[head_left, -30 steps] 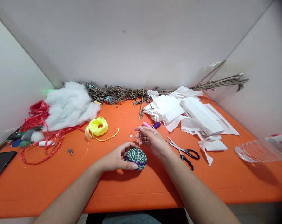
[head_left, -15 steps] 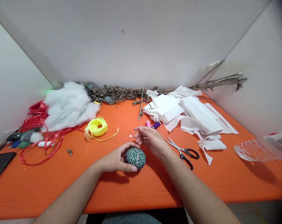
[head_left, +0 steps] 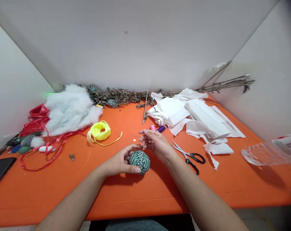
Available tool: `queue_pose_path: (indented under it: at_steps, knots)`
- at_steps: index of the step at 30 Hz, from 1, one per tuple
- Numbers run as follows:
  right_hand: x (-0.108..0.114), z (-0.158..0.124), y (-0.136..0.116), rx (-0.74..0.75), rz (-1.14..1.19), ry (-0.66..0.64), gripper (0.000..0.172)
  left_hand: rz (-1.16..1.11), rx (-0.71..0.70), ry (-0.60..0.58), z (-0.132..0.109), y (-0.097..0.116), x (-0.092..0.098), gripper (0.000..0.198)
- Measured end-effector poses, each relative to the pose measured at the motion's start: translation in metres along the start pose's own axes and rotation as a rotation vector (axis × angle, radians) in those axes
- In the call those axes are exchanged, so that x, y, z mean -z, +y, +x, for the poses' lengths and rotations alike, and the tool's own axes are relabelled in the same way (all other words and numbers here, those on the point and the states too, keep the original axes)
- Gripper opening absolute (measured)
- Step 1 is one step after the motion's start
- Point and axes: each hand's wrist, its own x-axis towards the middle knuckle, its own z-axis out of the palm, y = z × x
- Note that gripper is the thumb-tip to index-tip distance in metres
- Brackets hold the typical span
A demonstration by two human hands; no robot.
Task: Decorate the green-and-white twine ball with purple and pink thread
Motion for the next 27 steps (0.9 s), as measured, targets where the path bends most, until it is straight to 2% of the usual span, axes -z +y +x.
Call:
queue_pose_path:
  at_steps: [3, 9, 15, 27]
  knots:
    - [0.0, 0.0, 0.0, -0.006, 0.005, 0.002, 0.027, -0.04, 0.017, -0.015, 0.0003, -0.0016, -0.0003, 0.082]
    - [-0.0009, -0.0012, -0.0012, -0.013, 0.005, -0.022, 0.026, -0.045, -0.017, -0.039, 0.0002, -0.0065, 0.0011, 0.077]
    - [-0.0021, -0.0021, -0.0019, -0.033, -0.005, -0.016, 0.027, 0.11, -0.038, -0.025, 0.0011, -0.003, 0.0025, 0.062]
    - [-0.0025, -0.0016, -0.0018, -0.038, -0.006, 0.0, 0.025, 0.139, 0.011, -0.068, 0.0005, -0.0023, 0.0024, 0.059]
